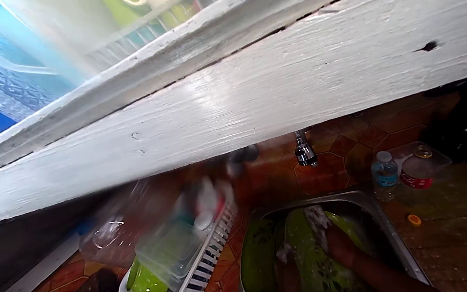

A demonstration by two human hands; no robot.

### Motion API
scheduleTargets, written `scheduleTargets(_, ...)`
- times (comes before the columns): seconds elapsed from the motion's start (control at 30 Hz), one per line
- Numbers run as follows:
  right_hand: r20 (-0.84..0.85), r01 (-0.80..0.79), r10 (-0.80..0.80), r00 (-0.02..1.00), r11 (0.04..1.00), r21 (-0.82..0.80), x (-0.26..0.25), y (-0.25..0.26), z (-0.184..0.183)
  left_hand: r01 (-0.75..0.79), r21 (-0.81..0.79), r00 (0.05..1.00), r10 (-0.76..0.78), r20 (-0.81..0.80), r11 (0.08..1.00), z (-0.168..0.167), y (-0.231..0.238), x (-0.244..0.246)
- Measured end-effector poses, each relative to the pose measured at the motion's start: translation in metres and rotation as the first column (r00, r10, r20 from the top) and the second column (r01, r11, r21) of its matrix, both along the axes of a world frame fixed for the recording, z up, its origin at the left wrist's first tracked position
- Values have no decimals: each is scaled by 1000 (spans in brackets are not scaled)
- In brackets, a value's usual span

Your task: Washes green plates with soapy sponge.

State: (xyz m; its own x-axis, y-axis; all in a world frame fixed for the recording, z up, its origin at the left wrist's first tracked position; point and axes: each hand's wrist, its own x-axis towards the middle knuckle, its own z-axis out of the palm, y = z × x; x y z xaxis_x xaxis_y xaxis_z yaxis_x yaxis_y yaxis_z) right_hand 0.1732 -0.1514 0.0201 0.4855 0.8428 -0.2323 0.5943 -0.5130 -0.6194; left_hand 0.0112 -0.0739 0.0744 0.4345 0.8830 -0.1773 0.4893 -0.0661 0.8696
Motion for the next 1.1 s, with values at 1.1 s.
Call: scheduleTargets(1.1,-35,106,-100,994,949,297,6,-16,18,75,156,997,-76,0,985,11,-8,1)
